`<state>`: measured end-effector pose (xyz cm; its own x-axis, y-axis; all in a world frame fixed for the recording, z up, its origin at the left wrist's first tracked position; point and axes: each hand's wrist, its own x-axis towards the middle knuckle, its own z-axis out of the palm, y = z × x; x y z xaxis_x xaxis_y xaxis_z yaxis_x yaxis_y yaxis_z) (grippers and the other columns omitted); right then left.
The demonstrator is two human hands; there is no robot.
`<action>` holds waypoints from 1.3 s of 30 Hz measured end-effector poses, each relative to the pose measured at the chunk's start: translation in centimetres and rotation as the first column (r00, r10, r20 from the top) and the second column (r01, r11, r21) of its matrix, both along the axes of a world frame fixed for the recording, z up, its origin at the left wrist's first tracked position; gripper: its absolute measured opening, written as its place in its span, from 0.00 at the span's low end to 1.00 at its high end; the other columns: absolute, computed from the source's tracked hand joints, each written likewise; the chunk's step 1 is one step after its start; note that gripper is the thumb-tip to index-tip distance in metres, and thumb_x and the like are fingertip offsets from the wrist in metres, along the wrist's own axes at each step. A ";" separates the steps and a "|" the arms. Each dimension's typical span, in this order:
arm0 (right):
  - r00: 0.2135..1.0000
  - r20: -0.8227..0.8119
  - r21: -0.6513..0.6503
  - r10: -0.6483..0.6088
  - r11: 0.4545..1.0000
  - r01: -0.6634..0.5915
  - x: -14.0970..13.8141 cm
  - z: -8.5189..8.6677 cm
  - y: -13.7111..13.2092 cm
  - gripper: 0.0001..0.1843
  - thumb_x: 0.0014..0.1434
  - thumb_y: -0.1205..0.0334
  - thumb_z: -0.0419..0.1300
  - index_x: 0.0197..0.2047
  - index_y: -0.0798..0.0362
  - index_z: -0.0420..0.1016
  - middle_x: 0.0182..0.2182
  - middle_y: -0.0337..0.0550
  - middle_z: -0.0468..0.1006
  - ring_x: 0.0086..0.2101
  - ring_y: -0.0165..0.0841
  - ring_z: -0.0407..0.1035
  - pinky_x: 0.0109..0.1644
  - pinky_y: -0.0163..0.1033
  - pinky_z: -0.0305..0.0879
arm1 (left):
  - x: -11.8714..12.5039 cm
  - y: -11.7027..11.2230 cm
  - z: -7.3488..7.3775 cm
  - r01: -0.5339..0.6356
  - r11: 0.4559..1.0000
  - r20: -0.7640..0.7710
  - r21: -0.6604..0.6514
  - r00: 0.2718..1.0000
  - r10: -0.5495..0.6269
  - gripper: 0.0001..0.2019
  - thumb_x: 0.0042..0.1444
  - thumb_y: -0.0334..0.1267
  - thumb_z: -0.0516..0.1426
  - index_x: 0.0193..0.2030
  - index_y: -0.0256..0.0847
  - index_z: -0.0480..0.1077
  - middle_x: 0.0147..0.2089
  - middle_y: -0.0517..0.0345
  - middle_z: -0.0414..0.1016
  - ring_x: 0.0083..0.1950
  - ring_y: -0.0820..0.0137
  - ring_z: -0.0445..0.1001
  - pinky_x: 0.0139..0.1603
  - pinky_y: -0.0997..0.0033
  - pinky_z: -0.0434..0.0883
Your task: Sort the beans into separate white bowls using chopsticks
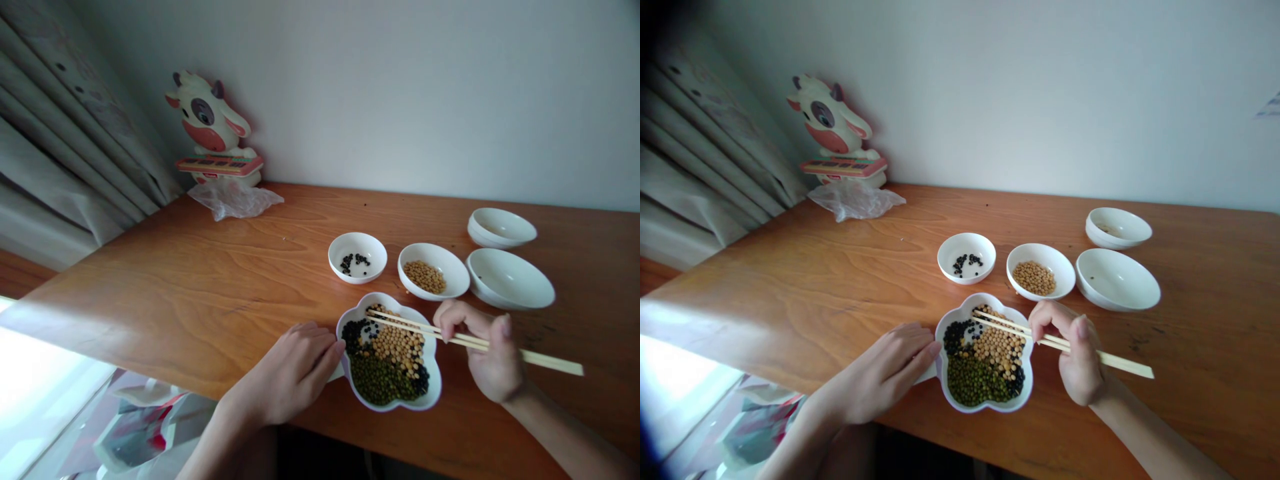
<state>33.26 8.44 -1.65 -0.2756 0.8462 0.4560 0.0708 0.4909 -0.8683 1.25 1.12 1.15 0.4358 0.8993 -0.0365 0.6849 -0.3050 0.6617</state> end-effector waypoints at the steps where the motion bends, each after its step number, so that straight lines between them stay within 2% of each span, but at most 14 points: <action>1: 1.000 -0.004 0.001 -0.003 1.000 0.003 -0.1 0.0 0.0 0.42 0.80 0.30 0.37 0.28 0.47 0.74 0.24 0.43 0.71 0.27 0.40 0.65 0.32 0.47 0.61 | 0.0 0.0 0.0 0.002 1.000 0.000 -0.003 1.000 -0.002 0.25 0.87 0.46 0.43 0.41 0.42 0.74 0.43 0.50 0.83 0.45 0.60 0.81 0.56 0.58 0.74; 5: 1.000 -0.003 0.003 -0.008 1.000 0.008 -0.2 -0.2 0.0 0.43 0.80 0.31 0.34 0.28 0.46 0.74 0.25 0.44 0.71 0.27 0.41 0.65 0.33 0.48 0.59 | 0.0 0.0 0.0 -0.003 1.000 0.005 -0.001 1.000 0.003 0.26 0.87 0.46 0.42 0.41 0.42 0.74 0.45 0.49 0.84 0.48 0.58 0.81 0.57 0.57 0.74; 17: 0.997 0.066 0.056 0.028 0.998 -0.032 0.9 -1.4 0.0 0.40 0.80 0.30 0.37 0.30 0.45 0.74 0.26 0.41 0.71 0.29 0.41 0.65 0.35 0.48 0.61 | -0.1 0.2 -0.4 0.015 1.000 -0.003 -0.009 1.000 -0.015 0.24 0.87 0.45 0.43 0.40 0.43 0.73 0.43 0.52 0.82 0.46 0.61 0.80 0.56 0.59 0.72; 23: 0.997 0.065 0.084 0.050 0.995 -0.055 0.7 -1.5 -0.1 0.38 0.81 0.33 0.37 0.32 0.45 0.74 0.27 0.41 0.72 0.29 0.40 0.66 0.35 0.48 0.61 | -0.1 0.1 -0.4 -0.001 1.000 0.014 0.008 1.000 0.001 0.25 0.87 0.46 0.43 0.41 0.42 0.74 0.46 0.50 0.84 0.49 0.59 0.81 0.58 0.59 0.73; 29: 0.998 0.045 0.102 0.048 0.993 -0.053 0.9 -1.6 0.1 0.36 0.82 0.38 0.40 0.32 0.46 0.76 0.27 0.42 0.74 0.29 0.39 0.67 0.36 0.48 0.62 | -0.2 0.0 -0.5 0.010 1.000 0.015 0.011 1.000 -0.010 0.25 0.87 0.46 0.43 0.41 0.43 0.74 0.44 0.50 0.84 0.46 0.60 0.81 0.57 0.59 0.73; 35: 1.000 0.015 0.114 0.025 0.993 -0.026 0.5 -0.9 0.0 0.38 0.82 0.37 0.41 0.29 0.47 0.77 0.25 0.42 0.73 0.27 0.38 0.67 0.34 0.47 0.62 | -0.2 0.1 -0.5 0.009 1.000 0.010 -0.007 1.000 -0.008 0.25 0.87 0.47 0.43 0.41 0.43 0.74 0.45 0.51 0.84 0.47 0.60 0.81 0.57 0.59 0.73; 39: 0.998 -0.062 0.139 -0.032 0.989 0.041 0.8 0.1 0.2 0.41 0.81 0.34 0.40 0.27 0.46 0.77 0.21 0.41 0.70 0.25 0.38 0.65 0.31 0.46 0.61 | -0.1 0.1 -0.5 0.009 1.000 0.009 0.003 1.000 -0.010 0.24 0.87 0.45 0.43 0.40 0.43 0.72 0.43 0.52 0.83 0.46 0.61 0.81 0.56 0.60 0.72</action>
<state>34.07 8.61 -1.57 -0.2145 0.7820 0.5852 0.0412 0.6059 -0.7945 1.11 1.24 0.67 0.4446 0.8952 -0.0295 0.6757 -0.3136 0.6672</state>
